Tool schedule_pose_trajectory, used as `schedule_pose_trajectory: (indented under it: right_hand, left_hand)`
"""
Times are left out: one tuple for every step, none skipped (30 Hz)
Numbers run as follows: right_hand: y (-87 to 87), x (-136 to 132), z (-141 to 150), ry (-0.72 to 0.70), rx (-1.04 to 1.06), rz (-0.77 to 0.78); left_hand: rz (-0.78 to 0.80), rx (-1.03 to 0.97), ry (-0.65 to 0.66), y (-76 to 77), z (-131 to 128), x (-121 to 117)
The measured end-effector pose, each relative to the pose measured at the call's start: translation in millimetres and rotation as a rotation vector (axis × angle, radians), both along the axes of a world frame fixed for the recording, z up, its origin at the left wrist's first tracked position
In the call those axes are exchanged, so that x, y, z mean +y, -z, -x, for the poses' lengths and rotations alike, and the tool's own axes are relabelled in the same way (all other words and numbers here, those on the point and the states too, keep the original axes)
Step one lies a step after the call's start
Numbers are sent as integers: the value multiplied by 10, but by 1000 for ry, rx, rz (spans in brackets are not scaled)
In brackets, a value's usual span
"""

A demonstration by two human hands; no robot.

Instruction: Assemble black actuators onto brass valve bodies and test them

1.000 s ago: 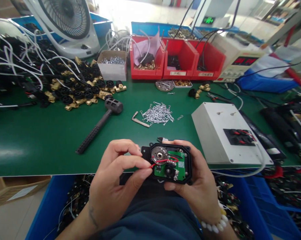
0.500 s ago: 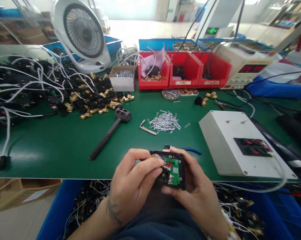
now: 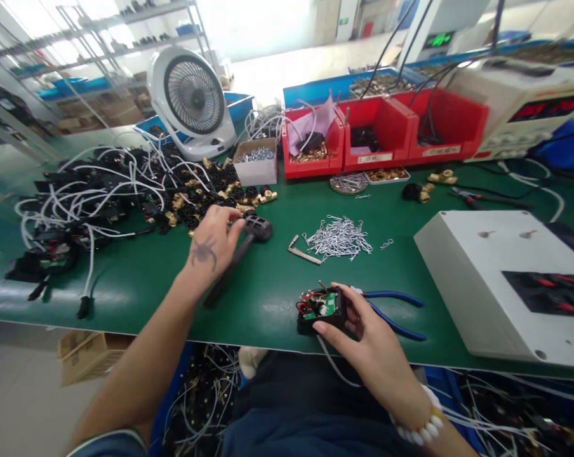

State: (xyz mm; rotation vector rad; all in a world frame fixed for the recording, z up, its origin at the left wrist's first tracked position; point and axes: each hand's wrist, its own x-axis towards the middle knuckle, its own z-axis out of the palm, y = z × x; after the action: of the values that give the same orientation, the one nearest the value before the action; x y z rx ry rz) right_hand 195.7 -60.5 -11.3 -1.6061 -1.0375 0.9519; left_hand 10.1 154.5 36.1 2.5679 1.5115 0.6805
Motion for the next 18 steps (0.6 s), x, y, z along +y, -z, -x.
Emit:
schedule_pose_trajectory:
  right_hand:
    - [22,5,-8,8,-74,-3]
    - [39,6,-16,17,-158,-12]
    - [51,4,-23,23,-246,-22]
    - [58,-1,-30,26,-331,-39]
    - [59,-8,-35,23,-405,-56]
    - [54,-17,-39,19,-468,-74]
    - [43,-30,-43,19,-521,-91]
    - [25,-44,-46,27,-564,-112]
    - [1,-61,-48,45,-596,-137]
    - [-30,-80,-49,69,-620,-174]
    - [-65,-102,-49,94,-627,-219]
    - [-104,-124,-46,116,-616,-270]
    - [-145,-146,-38,128,-581,-320]
    - [-183,-167,-25,128,-522,-361]
    - [-218,-186,-6,113,-434,-385]
    - [-247,-200,19,83,-321,-391]
    - [-268,-210,48,49,-185,-384]
    - [-281,-216,80,4,-32,-365]
  left_hand:
    - [-3,34,-41,16,49,199]
    - [3,60,-58,39,88,367]
    - [21,89,-63,69,116,497]
    - [41,110,-58,104,136,590]
    - [60,130,-53,143,149,646]
    - [75,146,-54,182,159,672]
    - [84,155,-57,217,170,673]
    - [87,158,-62,246,185,654]
    - [86,155,-66,264,206,619]
    - [82,149,-65,269,234,571]
    - [74,144,-63,262,268,506]
    - [56,128,-62,242,305,423]
    - [31,93,-60,211,341,317]
    - [0,43,-58,171,372,186]
    - [-37,-63,-38,126,391,29]
    - [-54,-188,7,80,396,-151]
    - [-14,-300,87,37,381,-346]
    - [70,-404,197,0,346,-546]
